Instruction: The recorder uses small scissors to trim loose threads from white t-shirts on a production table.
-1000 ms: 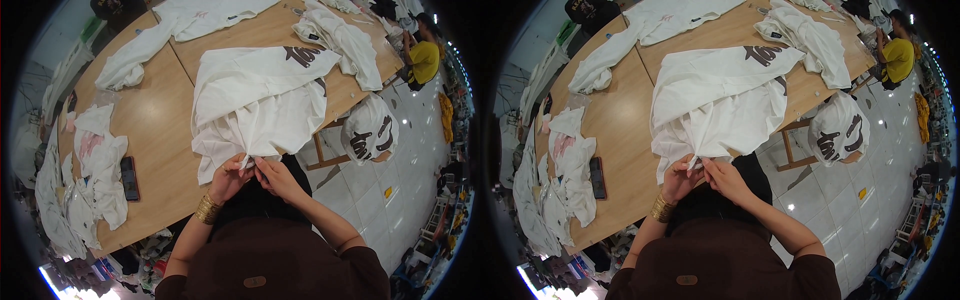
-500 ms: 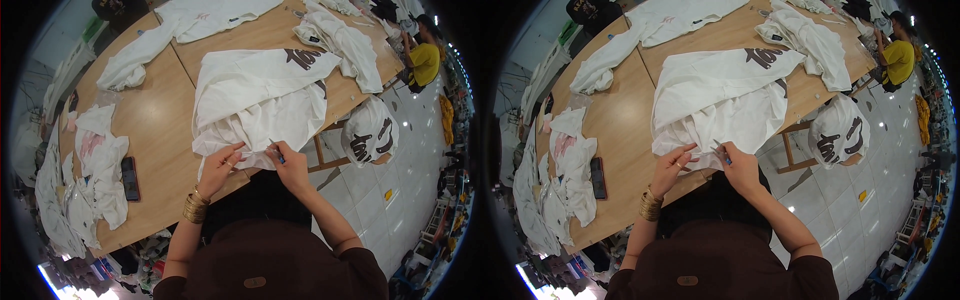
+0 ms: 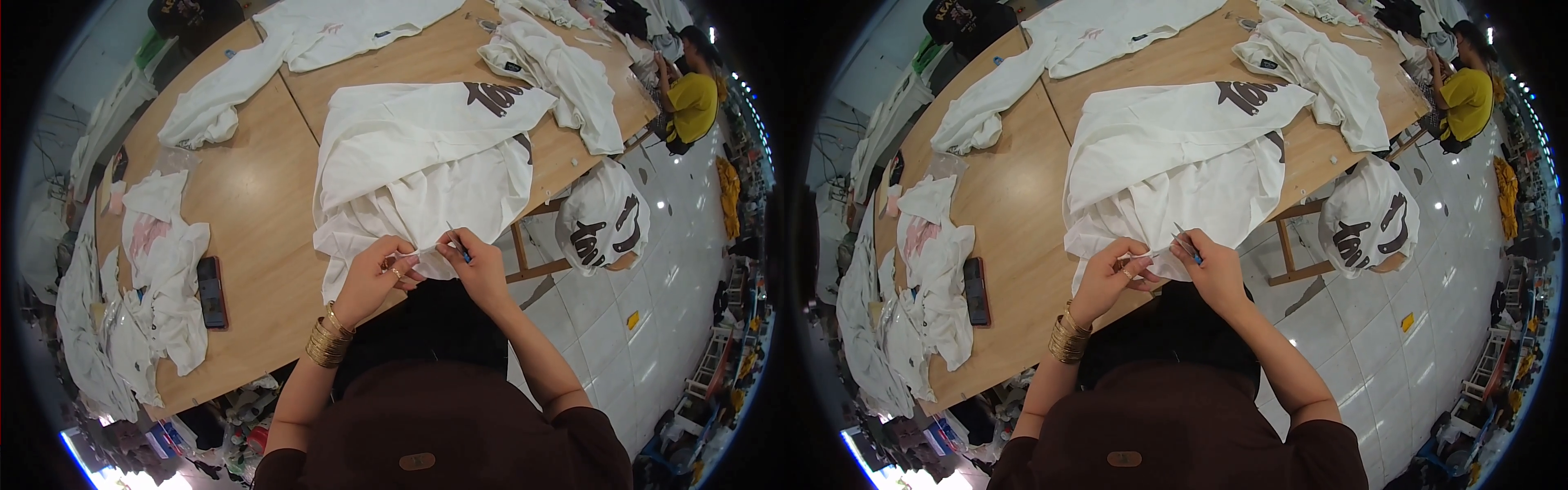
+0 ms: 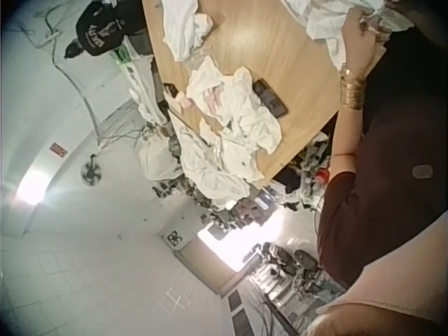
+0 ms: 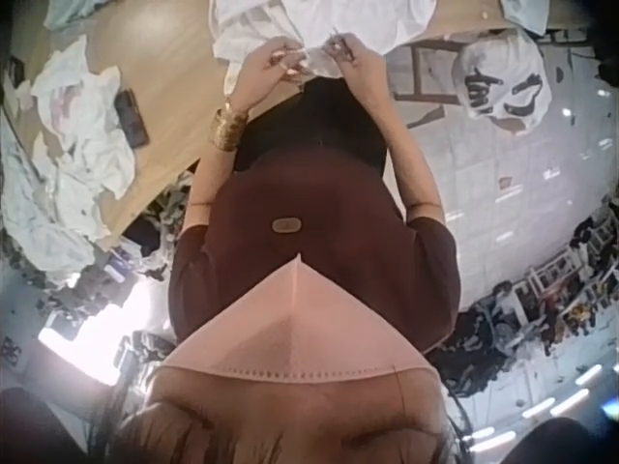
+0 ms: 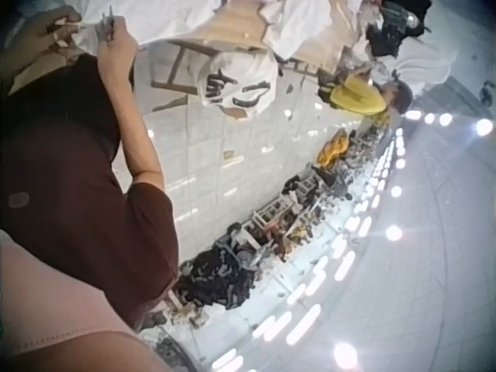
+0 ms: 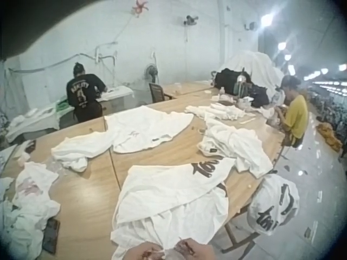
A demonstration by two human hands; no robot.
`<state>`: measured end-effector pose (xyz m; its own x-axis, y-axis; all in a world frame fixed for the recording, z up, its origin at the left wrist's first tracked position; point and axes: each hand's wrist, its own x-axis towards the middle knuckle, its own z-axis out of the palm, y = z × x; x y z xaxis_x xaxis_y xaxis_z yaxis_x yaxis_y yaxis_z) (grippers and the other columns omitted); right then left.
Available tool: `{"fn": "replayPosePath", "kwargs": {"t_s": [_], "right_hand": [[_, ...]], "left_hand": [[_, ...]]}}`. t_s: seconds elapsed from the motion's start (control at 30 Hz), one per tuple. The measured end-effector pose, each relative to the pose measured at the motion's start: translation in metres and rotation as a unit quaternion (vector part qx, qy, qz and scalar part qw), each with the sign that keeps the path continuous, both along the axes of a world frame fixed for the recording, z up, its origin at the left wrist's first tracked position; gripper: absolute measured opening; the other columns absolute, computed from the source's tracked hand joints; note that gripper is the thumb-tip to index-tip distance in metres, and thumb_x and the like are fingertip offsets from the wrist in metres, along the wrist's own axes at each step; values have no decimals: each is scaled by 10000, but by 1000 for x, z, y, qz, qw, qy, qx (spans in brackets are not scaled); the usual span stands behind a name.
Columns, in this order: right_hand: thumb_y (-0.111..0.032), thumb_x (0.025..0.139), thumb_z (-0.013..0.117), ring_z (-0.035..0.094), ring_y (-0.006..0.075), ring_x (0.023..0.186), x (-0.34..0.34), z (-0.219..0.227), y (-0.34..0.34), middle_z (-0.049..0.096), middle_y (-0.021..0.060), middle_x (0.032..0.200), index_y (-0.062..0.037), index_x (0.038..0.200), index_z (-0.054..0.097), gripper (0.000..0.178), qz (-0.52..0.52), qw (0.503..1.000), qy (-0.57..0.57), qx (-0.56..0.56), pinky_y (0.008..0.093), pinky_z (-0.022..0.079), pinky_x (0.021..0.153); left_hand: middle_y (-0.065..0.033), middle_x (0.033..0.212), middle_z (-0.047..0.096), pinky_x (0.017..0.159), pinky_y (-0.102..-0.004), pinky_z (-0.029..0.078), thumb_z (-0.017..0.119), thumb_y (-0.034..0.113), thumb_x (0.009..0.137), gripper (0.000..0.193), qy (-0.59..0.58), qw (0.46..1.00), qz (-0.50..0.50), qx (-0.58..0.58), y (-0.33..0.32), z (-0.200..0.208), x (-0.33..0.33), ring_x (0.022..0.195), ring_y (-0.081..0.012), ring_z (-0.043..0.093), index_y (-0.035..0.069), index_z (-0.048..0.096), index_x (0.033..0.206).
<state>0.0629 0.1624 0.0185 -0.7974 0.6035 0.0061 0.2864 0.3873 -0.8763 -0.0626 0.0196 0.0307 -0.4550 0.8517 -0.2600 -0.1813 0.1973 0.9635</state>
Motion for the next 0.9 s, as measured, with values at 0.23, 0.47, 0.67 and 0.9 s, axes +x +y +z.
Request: {"fn": "replayPosePath", "kwargs": {"t_s": [0.23, 0.47, 0.67, 0.9], "right_hand": [[-157, 836, 612, 411, 79, 572, -1, 4, -3, 480, 36, 612, -11, 900, 567, 166, 3, 997, -22, -73, 236, 370, 545], [-304, 909, 501, 488, 238, 504, 7, 42, -14, 475, 88, 570, -36, 952, 519, 273, -36, 996, -78, -24, 321, 402, 523], [-378, 978, 292, 280, 35, 431, 10, 32, -25, 354, -42, 539, -53, 832, 510, 417, 108, 918, -42, -379, 186, 220, 389], [-370, 974, 313, 333, 61, 466, 5, 32, -24, 373, -21, 523, -47, 769, 525, 437, 102, 916, -70, -382, 219, 290, 448]], "left_hand": [[-50, 989, 545, 852, -268, 500, 445, 102, 936, 87, -236, 969, 19, 72, -2, 2, 6, 1097, -220, 544, 37, 453, 878], [-118, 1091, 548, 933, -263, 438, 420, 139, 950, 120, -251, 959, 35, 123, -6, -8, 7, 1162, -207, 494, 24, 433, 917], [-80, 1119, 554, 886, -236, 425, 423, 164, 952, 122, -207, 973, 32, 102, -5, -7, 12, 1052, -123, 534, 52, 438, 907], [-46, 1032, 556, 862, -228, 412, 416, 168, 957, 141, -166, 982, 22, 90, -4, -6, 16, 862, -59, 512, 48, 435, 885]]}}
